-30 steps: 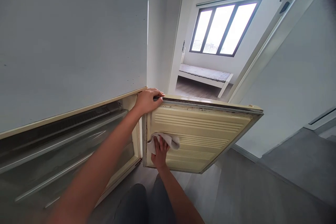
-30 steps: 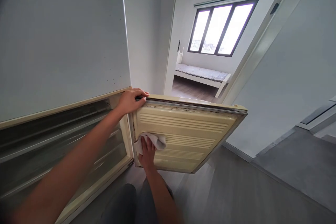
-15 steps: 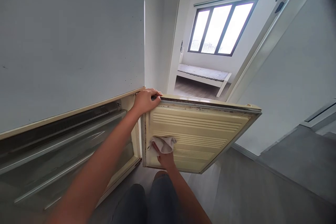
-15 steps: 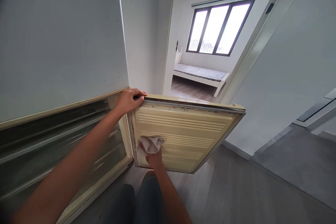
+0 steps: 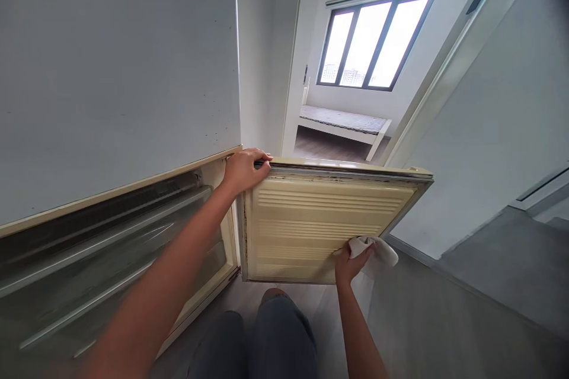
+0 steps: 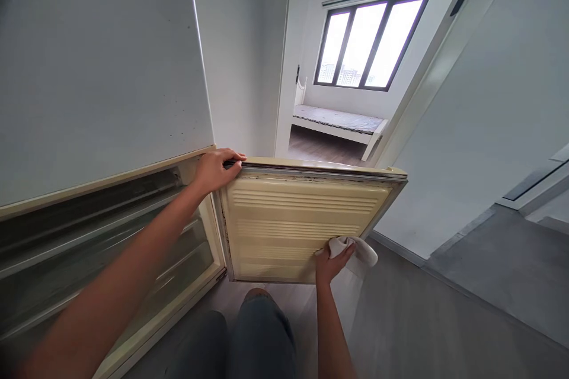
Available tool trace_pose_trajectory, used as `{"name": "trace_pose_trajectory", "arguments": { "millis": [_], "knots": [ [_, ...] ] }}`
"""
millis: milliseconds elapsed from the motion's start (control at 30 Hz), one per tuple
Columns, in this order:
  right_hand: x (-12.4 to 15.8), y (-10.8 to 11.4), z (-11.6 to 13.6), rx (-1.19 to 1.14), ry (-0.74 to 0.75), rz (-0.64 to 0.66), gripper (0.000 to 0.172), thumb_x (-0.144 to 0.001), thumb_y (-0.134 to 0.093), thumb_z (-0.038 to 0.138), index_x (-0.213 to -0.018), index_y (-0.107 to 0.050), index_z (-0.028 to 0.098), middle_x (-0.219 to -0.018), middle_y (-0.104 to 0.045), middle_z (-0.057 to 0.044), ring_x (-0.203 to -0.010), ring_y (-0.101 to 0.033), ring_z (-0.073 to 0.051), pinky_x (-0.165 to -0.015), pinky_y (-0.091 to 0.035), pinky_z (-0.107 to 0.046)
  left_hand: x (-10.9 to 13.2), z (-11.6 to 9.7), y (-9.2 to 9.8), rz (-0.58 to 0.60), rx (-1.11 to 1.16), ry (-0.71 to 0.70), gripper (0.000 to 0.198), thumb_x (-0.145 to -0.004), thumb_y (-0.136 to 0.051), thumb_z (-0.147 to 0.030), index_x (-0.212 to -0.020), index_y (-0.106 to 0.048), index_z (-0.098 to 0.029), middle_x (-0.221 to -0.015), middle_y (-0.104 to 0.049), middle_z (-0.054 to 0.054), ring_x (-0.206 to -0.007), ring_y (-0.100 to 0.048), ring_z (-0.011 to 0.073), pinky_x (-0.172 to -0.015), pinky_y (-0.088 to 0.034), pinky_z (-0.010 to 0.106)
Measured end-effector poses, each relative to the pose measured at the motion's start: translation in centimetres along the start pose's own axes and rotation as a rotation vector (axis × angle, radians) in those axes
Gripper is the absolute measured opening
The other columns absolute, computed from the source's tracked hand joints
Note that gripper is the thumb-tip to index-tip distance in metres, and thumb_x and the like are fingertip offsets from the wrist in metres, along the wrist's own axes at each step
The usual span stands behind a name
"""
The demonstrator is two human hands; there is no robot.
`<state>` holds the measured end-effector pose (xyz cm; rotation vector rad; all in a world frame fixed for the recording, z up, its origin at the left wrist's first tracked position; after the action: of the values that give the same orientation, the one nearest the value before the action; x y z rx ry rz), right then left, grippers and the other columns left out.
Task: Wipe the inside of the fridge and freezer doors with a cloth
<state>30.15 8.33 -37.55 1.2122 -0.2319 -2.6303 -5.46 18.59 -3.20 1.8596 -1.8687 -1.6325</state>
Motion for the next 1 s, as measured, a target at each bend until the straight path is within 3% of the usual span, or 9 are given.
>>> {"name": "trace_pose_trajectory", "arguments": {
  "millis": [67, 133, 367, 533, 633, 733, 800, 900, 1000],
  "knots": [
    [-0.4, -0.2, 0.6, -0.02, -0.057, -0.007, 0.078, -0.088, -0.043, 0.027, -0.155, -0.003, 0.023, -0.159, -0.017, -0.017, -0.144, -0.021, -0.041, -0.112, -0.025, -0.064, 0.0, 0.0, 0.0, -0.002, -0.007, 0.006, 0.03, -0.078, -0.048, -0.032, -0.094, -0.072, -0.025, -0.11, -0.076, 0.003, -0.104, -0.067, 0.0226, -0.09, -0.052, 0.04],
    [0.1, -0.9, 2.9, -0.021, 0.004, 0.034, 0.077, -0.088, -0.041, 0.025, -0.155, -0.005, 0.026, -0.16, -0.014, -0.014, -0.145, -0.016, -0.041, -0.112, -0.022, -0.066, -0.1, 0.0, -0.1, -0.003, -0.014, 0.007, 0.029, -0.077, -0.048, -0.031, -0.094, -0.072, -0.025, -0.109, -0.076, 0.003, -0.103, -0.068, 0.0219, -0.089, -0.052, 0.039],
    [5.6, -4.0, 18.1, -0.112, 0.352, 0.274, 0.078, -0.083, -0.04, 0.019, -0.155, -0.01, 0.025, -0.16, -0.009, -0.015, -0.146, -0.002, -0.041, -0.107, -0.023, -0.072, -0.2, 0.1, -0.1, 0.009, -0.029, 0.015, 0.03, -0.077, -0.048, -0.03, -0.094, -0.072, -0.026, -0.109, -0.077, 0.002, -0.103, -0.068, 0.0208, -0.09, -0.053, 0.038],
    [6.8, -5.1, 29.5, -0.176, 0.662, 0.421, 0.069, -0.084, -0.039, 0.026, -0.152, -0.026, 0.022, -0.153, -0.031, -0.015, -0.136, -0.032, -0.035, -0.104, -0.033, -0.056, -0.2, 0.0, 0.0, 0.014, -0.037, 0.013, 0.03, -0.078, -0.047, -0.031, -0.094, -0.072, -0.025, -0.109, -0.076, 0.002, -0.104, -0.068, 0.0213, -0.093, -0.052, 0.039],
    [5.2, -6.0, 34.0, -0.108, 0.727, 0.523, 0.067, -0.083, -0.043, 0.026, -0.15, -0.034, 0.024, -0.152, -0.037, -0.011, -0.131, -0.038, -0.031, -0.1, -0.037, -0.046, -0.1, 0.0, 0.1, 0.011, -0.029, 0.018, 0.03, -0.078, -0.048, -0.031, -0.095, -0.072, -0.025, -0.11, -0.076, 0.002, -0.106, -0.067, 0.0218, -0.093, -0.052, 0.04],
    [3.8, -6.9, 35.6, -0.021, 0.74, 0.595, 0.066, -0.085, -0.047, 0.03, -0.15, -0.034, 0.027, -0.153, -0.037, -0.008, -0.131, -0.037, -0.033, -0.101, -0.033, -0.05, 0.0, 0.0, 0.1, -0.004, -0.027, 0.014, 0.03, -0.078, -0.047, -0.031, -0.093, -0.072, -0.026, -0.109, -0.076, 0.002, -0.105, -0.067, 0.0224, -0.092, -0.052, 0.04],
    [4.4, -7.3, 34.8, -0.019, 0.803, 0.645, 0.067, -0.086, -0.048, 0.031, -0.151, -0.03, 0.029, -0.154, -0.036, -0.005, -0.128, -0.04, -0.033, -0.103, -0.031, -0.05, 0.0, 0.0, 0.0, -0.014, -0.028, 0.009, 0.029, -0.078, -0.047, -0.031, -0.092, -0.072, -0.026, -0.108, -0.076, 0.001, -0.104, -0.068, 0.0223, -0.091, -0.053, 0.04],
    [8.0, -7.6, 31.2, -0.054, 0.932, 0.774, 0.065, -0.087, -0.05, 0.029, -0.15, -0.034, 0.028, -0.151, -0.042, -0.005, -0.122, -0.047, -0.029, -0.106, -0.031, -0.045, -0.1, 0.1, -0.1, -0.016, -0.022, 0.001, 0.029, -0.078, -0.047, -0.031, -0.093, -0.072, -0.026, -0.107, -0.077, 0.001, -0.102, -0.068, 0.0216, -0.089, -0.053, 0.038],
    [12.7, -8.2, 26.4, -0.019, 1.036, 1.024, 0.042, -0.082, -0.058, 0.024, -0.123, -0.065, 0.022, -0.122, -0.067, -0.008, -0.113, -0.056, -0.025, -0.105, -0.035, -0.04, -0.1, 0.2, 0.0, -0.022, -0.034, -0.004, 0.03, -0.078, -0.047, -0.032, -0.093, -0.072, -0.026, -0.107, -0.077, 0.001, -0.101, -0.068, 0.0215, -0.087, -0.053, 0.038]
  ]
}}
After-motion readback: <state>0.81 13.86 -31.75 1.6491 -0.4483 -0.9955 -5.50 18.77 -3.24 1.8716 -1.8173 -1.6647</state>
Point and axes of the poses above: each hand's wrist, its own x-axis away from the middle knuckle, its own y-axis out of the back of the hand, z = x × y, the point moved 6 cm from there along -x, towards the middle knuckle
